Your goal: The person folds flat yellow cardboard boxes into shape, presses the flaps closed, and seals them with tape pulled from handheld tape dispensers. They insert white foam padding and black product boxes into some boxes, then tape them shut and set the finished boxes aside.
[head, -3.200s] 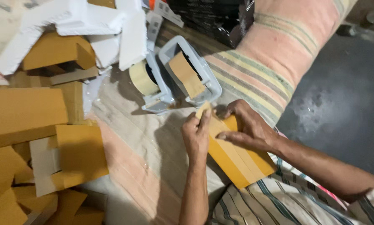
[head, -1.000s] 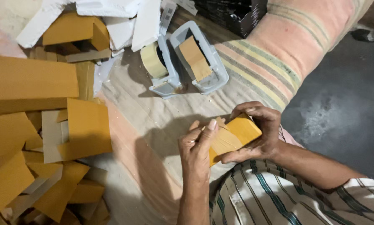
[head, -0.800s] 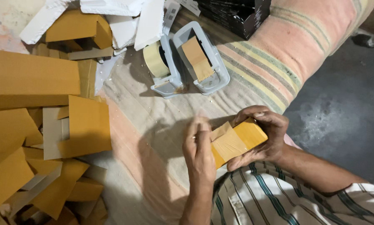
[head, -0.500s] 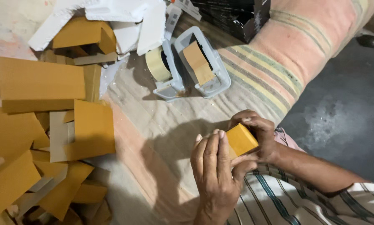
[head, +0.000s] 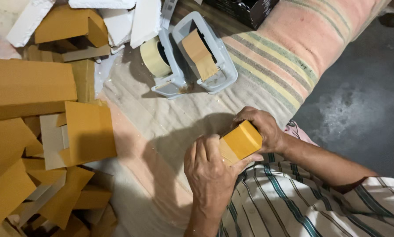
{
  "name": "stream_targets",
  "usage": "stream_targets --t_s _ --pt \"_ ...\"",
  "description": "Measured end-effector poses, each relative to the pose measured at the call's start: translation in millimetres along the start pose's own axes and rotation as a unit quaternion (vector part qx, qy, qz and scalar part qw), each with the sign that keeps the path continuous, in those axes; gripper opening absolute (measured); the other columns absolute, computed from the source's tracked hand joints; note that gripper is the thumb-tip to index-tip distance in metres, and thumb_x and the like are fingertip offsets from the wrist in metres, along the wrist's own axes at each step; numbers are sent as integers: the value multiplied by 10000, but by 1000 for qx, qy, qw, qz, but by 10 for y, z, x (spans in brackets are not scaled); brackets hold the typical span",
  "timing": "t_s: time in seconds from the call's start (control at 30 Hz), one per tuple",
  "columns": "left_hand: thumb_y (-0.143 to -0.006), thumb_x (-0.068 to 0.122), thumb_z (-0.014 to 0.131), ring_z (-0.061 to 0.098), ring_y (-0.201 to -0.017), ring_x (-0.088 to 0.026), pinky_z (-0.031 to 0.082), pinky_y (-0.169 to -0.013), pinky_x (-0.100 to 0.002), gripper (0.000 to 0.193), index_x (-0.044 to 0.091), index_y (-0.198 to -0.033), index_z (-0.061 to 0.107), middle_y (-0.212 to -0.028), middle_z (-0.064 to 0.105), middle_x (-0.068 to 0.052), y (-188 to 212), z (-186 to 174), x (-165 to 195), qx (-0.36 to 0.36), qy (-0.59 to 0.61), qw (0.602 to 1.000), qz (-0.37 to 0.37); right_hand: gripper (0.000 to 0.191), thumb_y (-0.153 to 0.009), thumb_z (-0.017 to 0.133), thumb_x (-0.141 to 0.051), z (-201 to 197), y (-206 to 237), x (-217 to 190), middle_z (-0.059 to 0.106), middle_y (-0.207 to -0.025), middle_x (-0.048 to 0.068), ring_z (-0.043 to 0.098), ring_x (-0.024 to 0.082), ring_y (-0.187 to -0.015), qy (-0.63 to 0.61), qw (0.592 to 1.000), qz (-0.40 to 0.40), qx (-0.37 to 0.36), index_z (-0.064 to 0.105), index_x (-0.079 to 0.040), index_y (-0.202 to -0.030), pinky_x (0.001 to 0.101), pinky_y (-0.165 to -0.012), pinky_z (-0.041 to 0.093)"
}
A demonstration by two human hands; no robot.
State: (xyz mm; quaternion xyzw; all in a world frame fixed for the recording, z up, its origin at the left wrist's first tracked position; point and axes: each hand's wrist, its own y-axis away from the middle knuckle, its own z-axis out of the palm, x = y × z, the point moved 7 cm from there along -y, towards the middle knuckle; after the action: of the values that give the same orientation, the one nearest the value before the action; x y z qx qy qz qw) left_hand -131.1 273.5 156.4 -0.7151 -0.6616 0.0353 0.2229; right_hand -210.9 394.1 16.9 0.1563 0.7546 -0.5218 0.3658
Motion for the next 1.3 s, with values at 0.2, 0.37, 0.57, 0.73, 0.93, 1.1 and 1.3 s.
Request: stream_targets --t_s 0.2,0.37,0.57,0.73,0.93,1.1,1.3 --pt "-631 617 945 634 -833 -345 528 -727 -471 753 61 -930 534 -835 597 -116 24 -36 -86 -26 -19 999 -35 610 -741 897 -348 9 61 91 674 -1029 138 699 313 -908 65 998 -18 -2 564 -32 -1142 404 -779 560" --pt "-656 543 909 661 -1078 -352 543 -896 -431 905 -31 -1268 572 -1168 658 -188 136 -160 -336 -51 189 981 3 823 -554 988 -473 38 137 176 684 -1020 114 703 257 -872 25 999 40 -12 580 -38 -1122 375 -750 556" --pt "-851 593 804 709 -1174 -229 589 -1010 -377 835 -33 -1358 586 -1269 698 -154 223 89 -593 49 412 908 -53 868 -499 986 -488 21 137 246 685 -1037 98 704 232 -915 64 994 87 5 587 -36 -1123 356 -794 556" --pt "-1022 489 629 687 -1007 -249 577 -873 -381 588 -45 -1265 578 -1126 670 -177 378 309 -552 222 376 898 -64 902 -536 983 -498 32 159 291 697 -1039 82 721 201 -915 35 994 104 4 588 -19 -1191 327 -798 567" --pt "-1103 383 401 718 -886 -258 603 -808 -365 486 -40 -1182 627 -1028 708 -162 320 360 -643 274 401 865 -122 838 -511 999 -484 62 189 343 694 -946 68 716 179 -853 49 986 158 -1 594 -36 -1092 317 -738 563" --pt "-1047 422 515 659 -987 -323 558 -875 -429 550 -85 -1253 574 -1113 631 -228 317 276 -473 283 369 881 -81 846 -510 987 -515 50 123 264 703 -927 61 728 172 -848 41 985 169 -3 595 -42 -1092 318 -723 562" --pt "-1081 472 483 705 -1003 -304 583 -895 -413 551 -47 -1235 590 -1129 683 -186 267 328 -455 333 334 873 -128 985 -619 902 -600 -115 -206 -350 622 -1146 161 679 254 -1024 81 992 67 70 487 21 -1261 374 -878 549"
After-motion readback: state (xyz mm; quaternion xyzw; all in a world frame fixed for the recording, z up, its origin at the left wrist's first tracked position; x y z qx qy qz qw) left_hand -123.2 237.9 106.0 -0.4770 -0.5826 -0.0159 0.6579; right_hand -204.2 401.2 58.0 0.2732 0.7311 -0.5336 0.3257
